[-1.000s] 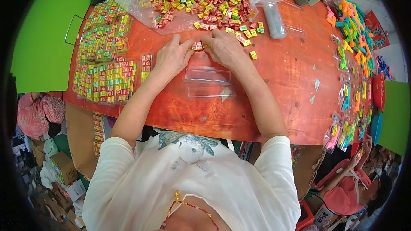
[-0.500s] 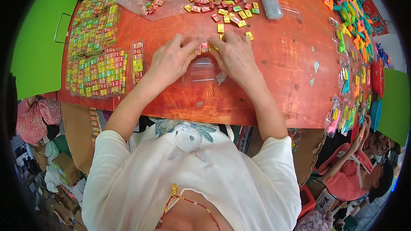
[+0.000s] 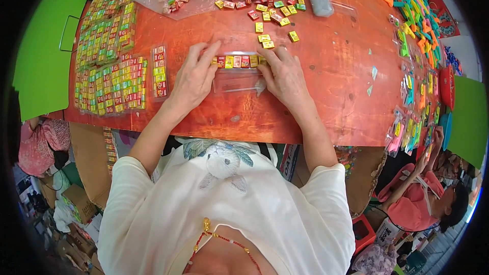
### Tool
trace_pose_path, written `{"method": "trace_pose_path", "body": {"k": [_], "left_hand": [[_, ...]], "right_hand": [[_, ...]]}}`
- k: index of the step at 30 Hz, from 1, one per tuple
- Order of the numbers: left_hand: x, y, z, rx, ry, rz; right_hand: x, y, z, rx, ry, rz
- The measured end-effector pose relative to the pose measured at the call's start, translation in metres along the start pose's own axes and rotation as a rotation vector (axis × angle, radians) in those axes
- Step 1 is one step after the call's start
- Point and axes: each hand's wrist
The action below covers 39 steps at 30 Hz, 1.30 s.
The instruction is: Packing small colorful toy tiles into plastic trays and organizing them into a cardboard shipping box.
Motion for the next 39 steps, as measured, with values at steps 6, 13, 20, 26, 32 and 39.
{"method": "trace_pose_path", "body": {"k": [6,13,20,26,32,39], "left_hand": [[-0.003,0.015,-0.015,-0.068,-0.010,0.257],[-0.005,0.020,-0.018,-0.173,-0.024,0.310],[-0.004,0.018,-0.018,-0.217,-0.019,0.321],[-0.003,0.017,-0.015,-0.248,-0.029,0.315],[-0.001,0.016,-0.008,-0.182,-0.027,0.287],[0.015,0.030,0.017,-0.150,0.151,0.259]], "right_hand": [[0.008,0.010,-0.004,0.059,-0.069,-0.040],[-0.016,0.005,0.005,0.071,-0.139,-0.118],[-0.025,0.014,0.006,-0.052,-0.189,-0.155],[-0.004,0.014,-0.004,0.016,-0.120,-0.203],[-0.005,0.012,-0.002,0.053,0.142,0.325],[-0.006,0.027,0.011,-0.072,0.383,0.997]]}}
Point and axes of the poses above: each hand's wrist, its own z-axis towards the middle knuckle, its own y-axis out of the palm, x = y × z, and after that the axes turned 2 degrees about y, right-handed
